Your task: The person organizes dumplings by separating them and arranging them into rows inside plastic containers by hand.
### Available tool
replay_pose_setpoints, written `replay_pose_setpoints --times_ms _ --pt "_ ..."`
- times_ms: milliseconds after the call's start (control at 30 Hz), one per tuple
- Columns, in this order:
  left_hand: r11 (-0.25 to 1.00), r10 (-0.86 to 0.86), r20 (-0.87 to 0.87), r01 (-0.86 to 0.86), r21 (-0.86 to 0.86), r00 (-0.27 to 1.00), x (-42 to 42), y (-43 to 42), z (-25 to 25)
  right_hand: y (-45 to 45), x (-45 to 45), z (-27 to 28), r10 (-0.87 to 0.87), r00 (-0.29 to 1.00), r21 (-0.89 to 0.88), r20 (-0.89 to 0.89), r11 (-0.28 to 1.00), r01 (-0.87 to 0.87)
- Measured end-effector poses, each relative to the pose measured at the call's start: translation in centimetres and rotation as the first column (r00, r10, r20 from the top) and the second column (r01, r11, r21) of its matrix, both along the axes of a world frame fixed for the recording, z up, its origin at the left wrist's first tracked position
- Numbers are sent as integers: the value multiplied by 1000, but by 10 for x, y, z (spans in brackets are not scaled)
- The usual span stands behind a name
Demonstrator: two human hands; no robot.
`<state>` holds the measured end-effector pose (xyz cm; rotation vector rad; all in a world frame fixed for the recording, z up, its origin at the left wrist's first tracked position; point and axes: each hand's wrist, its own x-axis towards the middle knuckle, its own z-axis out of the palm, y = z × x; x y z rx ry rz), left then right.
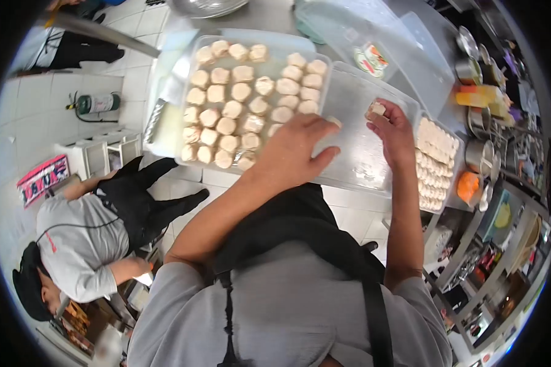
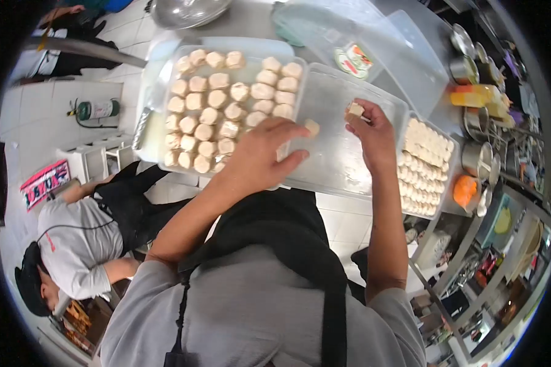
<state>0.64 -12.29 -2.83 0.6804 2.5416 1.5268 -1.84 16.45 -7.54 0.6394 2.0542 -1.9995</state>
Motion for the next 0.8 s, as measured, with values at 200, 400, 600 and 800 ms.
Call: replay_pose_setpoints --times_ms 200,400,600,800 --pt "992 -127 214 121 41 968 28 -32 9 -127 -61 44 491 810 567 -322 785 -250" --pt "998 -50 310 38 42 949 41 -61 15 -194 -103 14 754 632 905 -178 378 -195" --pt "967 242 341 -255 -5 908 21 -108 9 -162 -92 33 747 618 918 -245 384 -100" --pt "818 518 -24 -503 -280 855 -57 -161 -2 -66 -27 50 745 633 869 210 155 -470"
